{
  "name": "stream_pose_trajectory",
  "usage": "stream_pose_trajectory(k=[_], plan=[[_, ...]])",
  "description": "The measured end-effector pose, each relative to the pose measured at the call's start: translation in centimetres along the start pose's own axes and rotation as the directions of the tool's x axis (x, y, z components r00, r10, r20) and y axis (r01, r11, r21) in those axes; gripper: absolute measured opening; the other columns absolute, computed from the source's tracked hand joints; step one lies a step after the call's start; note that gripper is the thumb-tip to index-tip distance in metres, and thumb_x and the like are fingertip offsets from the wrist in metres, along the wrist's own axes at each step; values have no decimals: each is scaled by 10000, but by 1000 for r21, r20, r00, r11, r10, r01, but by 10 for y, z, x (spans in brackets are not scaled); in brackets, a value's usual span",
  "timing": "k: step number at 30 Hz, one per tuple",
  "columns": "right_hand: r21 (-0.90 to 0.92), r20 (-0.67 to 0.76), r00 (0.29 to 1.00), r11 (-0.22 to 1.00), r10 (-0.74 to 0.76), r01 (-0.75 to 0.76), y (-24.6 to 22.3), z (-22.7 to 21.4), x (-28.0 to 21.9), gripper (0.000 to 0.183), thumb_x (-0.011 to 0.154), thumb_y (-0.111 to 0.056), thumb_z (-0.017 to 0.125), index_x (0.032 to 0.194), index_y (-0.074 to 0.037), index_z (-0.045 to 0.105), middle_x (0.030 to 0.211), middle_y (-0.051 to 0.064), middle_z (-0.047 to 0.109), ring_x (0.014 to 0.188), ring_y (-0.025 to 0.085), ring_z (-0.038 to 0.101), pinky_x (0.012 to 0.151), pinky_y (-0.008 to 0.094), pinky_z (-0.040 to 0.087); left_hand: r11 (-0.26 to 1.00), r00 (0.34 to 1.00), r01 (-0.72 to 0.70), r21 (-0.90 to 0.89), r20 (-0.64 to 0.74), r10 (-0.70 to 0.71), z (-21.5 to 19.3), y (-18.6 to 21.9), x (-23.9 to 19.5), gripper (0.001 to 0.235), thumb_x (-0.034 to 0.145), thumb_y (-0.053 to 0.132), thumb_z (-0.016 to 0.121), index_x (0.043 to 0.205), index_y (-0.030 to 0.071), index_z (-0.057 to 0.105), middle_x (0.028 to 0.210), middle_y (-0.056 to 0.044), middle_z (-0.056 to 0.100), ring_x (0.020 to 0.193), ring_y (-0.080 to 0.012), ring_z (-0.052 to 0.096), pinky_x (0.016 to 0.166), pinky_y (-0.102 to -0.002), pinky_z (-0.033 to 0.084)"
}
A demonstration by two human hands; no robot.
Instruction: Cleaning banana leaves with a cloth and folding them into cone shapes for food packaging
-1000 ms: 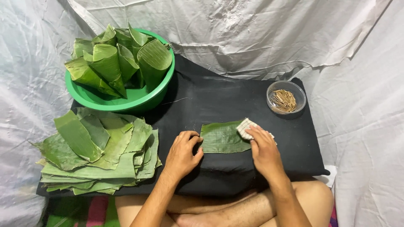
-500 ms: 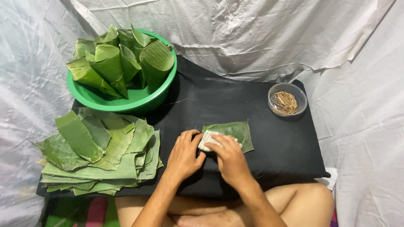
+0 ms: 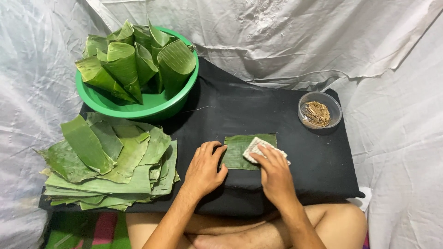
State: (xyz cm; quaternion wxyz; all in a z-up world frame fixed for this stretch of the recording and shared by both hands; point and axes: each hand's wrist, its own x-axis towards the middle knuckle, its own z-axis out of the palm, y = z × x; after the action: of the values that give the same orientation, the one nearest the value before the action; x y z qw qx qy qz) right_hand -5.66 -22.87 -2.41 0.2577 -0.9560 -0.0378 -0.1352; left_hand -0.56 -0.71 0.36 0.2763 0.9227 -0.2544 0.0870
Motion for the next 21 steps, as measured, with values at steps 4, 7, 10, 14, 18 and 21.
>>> stream_pose_trajectory(k=[4,7,10,14,18,21], plan=[[-4,-81,997,1000,12,-12,12,-19,-4,496,789,72,594,1207,-168,708,1409,37,620,1359,280,515,1141,421,407,1000,1000,0,-11,-26,0,-1,3,0,472,778,158,648,1233,34,643,1291,-113,559,1193,-292,534,1004,-382,449],[-10,-101,994,999,46,-47,29,-24,-8,489,811,72,579,1216,-166,715,1412,53,627,1367,265,516,1158,419,394,1000,1000,21,-6,-6,-21,-1,4,0,469,781,158,649,1234,39,648,1291,-109,560,1194,-285,536,1008,-385,452],[-45,-95,990,992,109,-114,44,-29,-12,507,830,72,559,1235,-192,710,1426,31,619,1369,245,503,1169,429,390,999,999,47,4,25,-47,-1,3,0,480,782,168,650,1245,43,652,1293,-106,559,1188,-278,538,1008,-382,458],[-66,-201,970,986,134,-150,48,-39,-12,457,852,81,557,1208,-155,719,1386,43,643,1310,246,540,1118,398,411,999,999,42,-15,5,-42,-1,4,0,470,779,145,647,1236,38,655,1292,-108,563,1190,-281,540,1014,-384,456],[-101,-266,944,969,192,-226,52,-32,-8,430,928,70,568,1200,-219,732,1318,60,686,1285,317,586,1121,477,422,999,993,-26,39,114,21,-9,2,2,473,830,139,613,1286,18,639,1224,-178,592,1255,-352,527,1068,-449,405],[-42,-296,951,993,91,-108,36,-20,-2,471,883,116,538,1206,-177,715,1319,118,665,1260,377,574,1105,515,411,998,995,-46,35,94,42,-6,-2,1,477,819,133,617,1280,15,639,1215,-177,590,1245,-353,531,1061,-445,411]])
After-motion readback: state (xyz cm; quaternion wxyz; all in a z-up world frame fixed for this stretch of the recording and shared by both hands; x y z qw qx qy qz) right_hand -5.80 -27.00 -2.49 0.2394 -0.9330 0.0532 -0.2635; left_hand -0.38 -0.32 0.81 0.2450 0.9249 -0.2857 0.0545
